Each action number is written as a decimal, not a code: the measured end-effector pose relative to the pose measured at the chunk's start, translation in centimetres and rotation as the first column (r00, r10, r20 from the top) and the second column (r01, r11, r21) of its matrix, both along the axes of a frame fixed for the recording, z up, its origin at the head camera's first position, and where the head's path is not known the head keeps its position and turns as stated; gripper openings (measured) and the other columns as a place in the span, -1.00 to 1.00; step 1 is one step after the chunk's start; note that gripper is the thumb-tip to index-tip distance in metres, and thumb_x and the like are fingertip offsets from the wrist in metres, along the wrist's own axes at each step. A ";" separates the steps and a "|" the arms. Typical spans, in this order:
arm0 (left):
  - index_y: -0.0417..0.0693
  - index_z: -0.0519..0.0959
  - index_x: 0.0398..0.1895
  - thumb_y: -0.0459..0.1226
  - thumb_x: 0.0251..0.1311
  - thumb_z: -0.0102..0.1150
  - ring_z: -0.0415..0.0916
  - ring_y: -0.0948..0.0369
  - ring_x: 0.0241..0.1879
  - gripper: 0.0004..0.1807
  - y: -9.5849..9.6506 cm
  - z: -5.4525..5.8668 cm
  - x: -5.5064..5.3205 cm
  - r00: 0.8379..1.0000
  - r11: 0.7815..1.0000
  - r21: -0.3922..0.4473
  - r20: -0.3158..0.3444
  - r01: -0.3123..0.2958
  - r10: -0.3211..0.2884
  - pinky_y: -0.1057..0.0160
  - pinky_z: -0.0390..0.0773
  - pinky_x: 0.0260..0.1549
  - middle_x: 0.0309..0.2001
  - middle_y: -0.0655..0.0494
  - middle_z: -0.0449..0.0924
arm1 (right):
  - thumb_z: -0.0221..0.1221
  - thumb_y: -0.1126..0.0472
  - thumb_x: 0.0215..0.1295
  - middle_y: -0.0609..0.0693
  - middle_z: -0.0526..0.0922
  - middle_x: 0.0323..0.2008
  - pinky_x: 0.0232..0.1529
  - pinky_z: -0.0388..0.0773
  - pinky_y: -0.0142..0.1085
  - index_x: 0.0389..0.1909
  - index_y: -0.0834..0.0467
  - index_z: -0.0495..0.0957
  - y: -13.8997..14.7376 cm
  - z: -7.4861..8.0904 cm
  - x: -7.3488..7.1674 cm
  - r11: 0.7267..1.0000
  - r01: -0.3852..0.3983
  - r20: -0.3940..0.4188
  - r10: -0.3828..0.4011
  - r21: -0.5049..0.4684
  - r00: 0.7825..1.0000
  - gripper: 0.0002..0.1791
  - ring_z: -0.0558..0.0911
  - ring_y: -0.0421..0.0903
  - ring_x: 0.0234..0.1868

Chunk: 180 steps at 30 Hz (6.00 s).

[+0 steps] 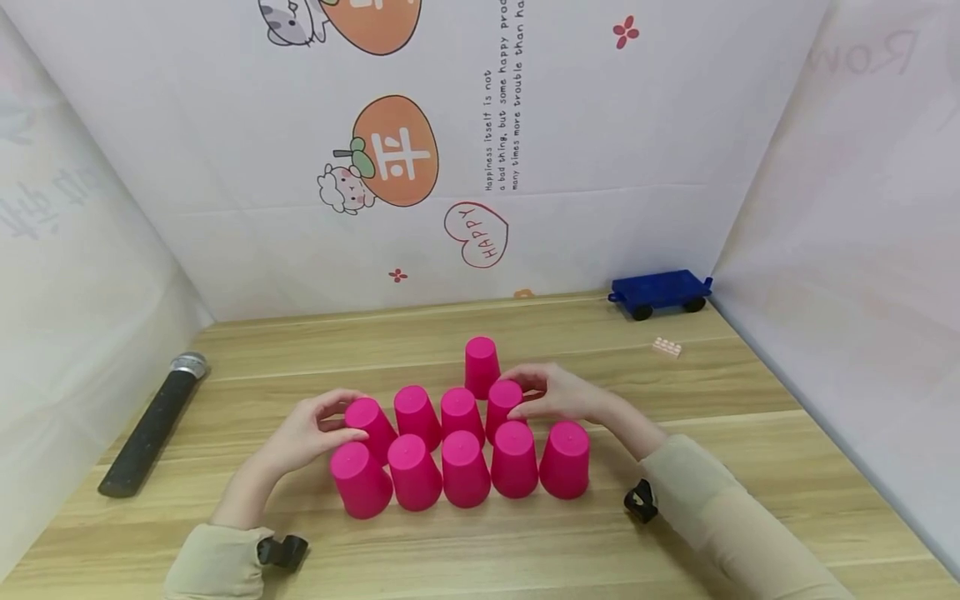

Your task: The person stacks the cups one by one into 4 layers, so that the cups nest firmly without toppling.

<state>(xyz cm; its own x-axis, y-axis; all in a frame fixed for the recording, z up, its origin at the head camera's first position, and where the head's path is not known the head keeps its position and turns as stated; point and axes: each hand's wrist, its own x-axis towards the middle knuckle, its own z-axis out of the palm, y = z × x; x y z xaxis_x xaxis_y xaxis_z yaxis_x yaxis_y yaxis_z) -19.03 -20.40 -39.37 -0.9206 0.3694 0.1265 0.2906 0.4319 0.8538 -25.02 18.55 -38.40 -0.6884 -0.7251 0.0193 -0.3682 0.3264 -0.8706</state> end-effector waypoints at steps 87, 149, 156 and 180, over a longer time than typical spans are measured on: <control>-0.20 0.47 0.14 -0.26 0.06 0.33 0.53 -0.03 0.04 -0.46 7.9 2.5 -11.3 0.980 0.964 -0.185 -0.021 0.191 -0.199 0.13 0.56 0.06 0.03 -0.11 0.55 | 0.28 0.20 0.16 0.14 0.58 0.03 0.19 0.44 0.01 0.13 0.23 0.40 -0.3 -0.1 -0.1 0.999 -0.040 -0.011 0.040 -0.003 0.999 -0.48 0.57 -0.33 0.04; -0.21 0.39 0.23 -0.25 0.22 0.18 0.34 -0.19 0.24 -0.49 1.3 1.1 -2.9 0.989 0.967 0.219 0.040 0.133 -0.145 0.31 0.56 0.03 0.21 -0.22 0.44 | 0.26 0.04 0.20 0.15 0.57 0.03 -0.06 0.51 -0.46 0.20 0.15 0.38 4.0 2.1 -2.3 0.879 0.476 -0.107 -0.476 -0.026 0.873 -0.42 0.57 -0.21 -0.04; -0.13 0.41 0.23 -0.25 0.21 0.19 0.34 -0.20 0.24 -0.50 1.9 0.8 -3.0 0.985 0.969 0.197 0.051 0.149 -0.162 0.31 0.58 0.01 0.20 -0.19 0.45 | 0.26 0.09 0.20 0.20 0.55 0.08 -0.05 0.54 -0.40 0.22 0.22 0.37 3.3 1.2 -2.8 0.905 0.425 -0.127 -0.423 -0.013 0.897 -0.40 0.52 0.10 0.12; -0.19 0.40 0.23 -0.27 0.17 0.23 0.45 0.00 0.19 -0.46 2.6 0.5 -2.8 0.979 0.970 0.167 0.069 0.177 -0.191 0.28 0.52 0.10 0.17 -0.14 0.49 | 0.24 0.09 0.22 0.20 0.55 0.09 0.16 0.46 0.05 0.26 0.20 0.34 1.4 0.0 -3.4 0.934 0.356 -0.110 -0.351 0.034 0.930 -0.39 0.47 0.17 0.19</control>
